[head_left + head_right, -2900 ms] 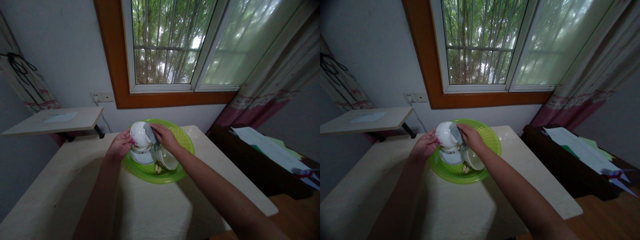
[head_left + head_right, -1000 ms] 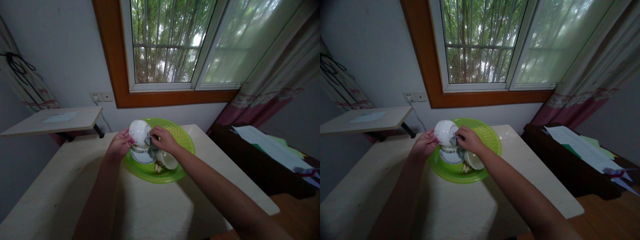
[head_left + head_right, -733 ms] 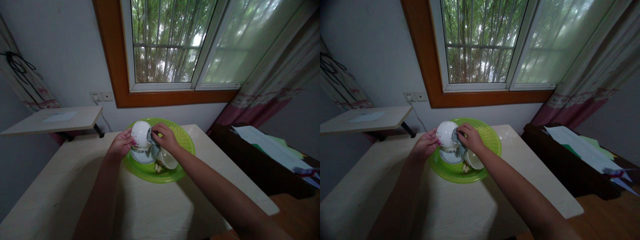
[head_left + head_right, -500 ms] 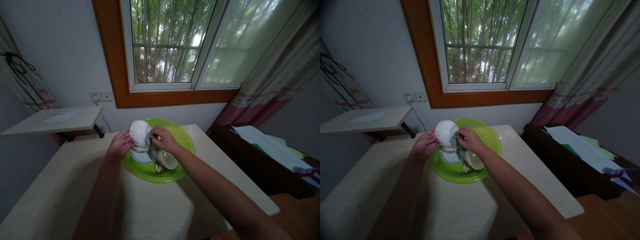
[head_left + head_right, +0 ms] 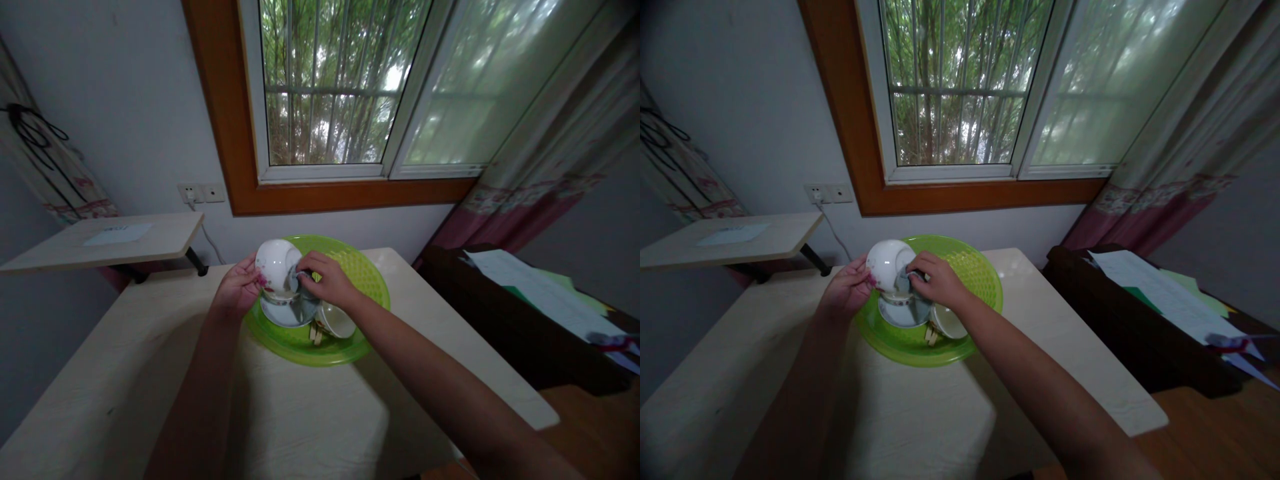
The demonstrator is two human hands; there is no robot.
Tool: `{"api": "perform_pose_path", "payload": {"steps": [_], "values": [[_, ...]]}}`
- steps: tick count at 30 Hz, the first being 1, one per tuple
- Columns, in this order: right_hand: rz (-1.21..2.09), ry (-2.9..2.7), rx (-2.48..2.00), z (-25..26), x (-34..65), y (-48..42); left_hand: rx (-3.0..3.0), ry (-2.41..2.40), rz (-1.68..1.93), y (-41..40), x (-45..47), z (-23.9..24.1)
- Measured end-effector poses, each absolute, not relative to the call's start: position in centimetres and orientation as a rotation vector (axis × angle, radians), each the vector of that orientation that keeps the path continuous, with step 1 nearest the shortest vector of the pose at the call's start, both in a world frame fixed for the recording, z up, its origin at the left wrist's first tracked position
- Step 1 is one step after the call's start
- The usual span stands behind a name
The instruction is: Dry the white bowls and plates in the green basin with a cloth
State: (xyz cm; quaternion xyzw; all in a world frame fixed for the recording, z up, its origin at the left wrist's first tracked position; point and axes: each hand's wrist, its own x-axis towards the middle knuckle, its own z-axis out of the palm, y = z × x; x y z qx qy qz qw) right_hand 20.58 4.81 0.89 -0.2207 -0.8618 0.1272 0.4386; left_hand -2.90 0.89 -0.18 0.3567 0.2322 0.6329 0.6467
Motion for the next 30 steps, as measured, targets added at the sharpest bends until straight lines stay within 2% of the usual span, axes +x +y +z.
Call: {"api": "perform_pose_path", "payload": {"steps": [11,20,30], "values": [[0.221,-1.678,-0.962,1.0,21.8,6.8,0.84,0.585,1.441,0.8,-2.9,0.0],[0.343,-1.913,-0.955,-0.3,21.5,7.4,0.836,0.603,1.482,0.5,-2.7,0.3],[0.979,-1.739,-0.938,-1.2,21.2,7.6,0.835,0.646,1.495,0.6,-2.3,0.2]]}}
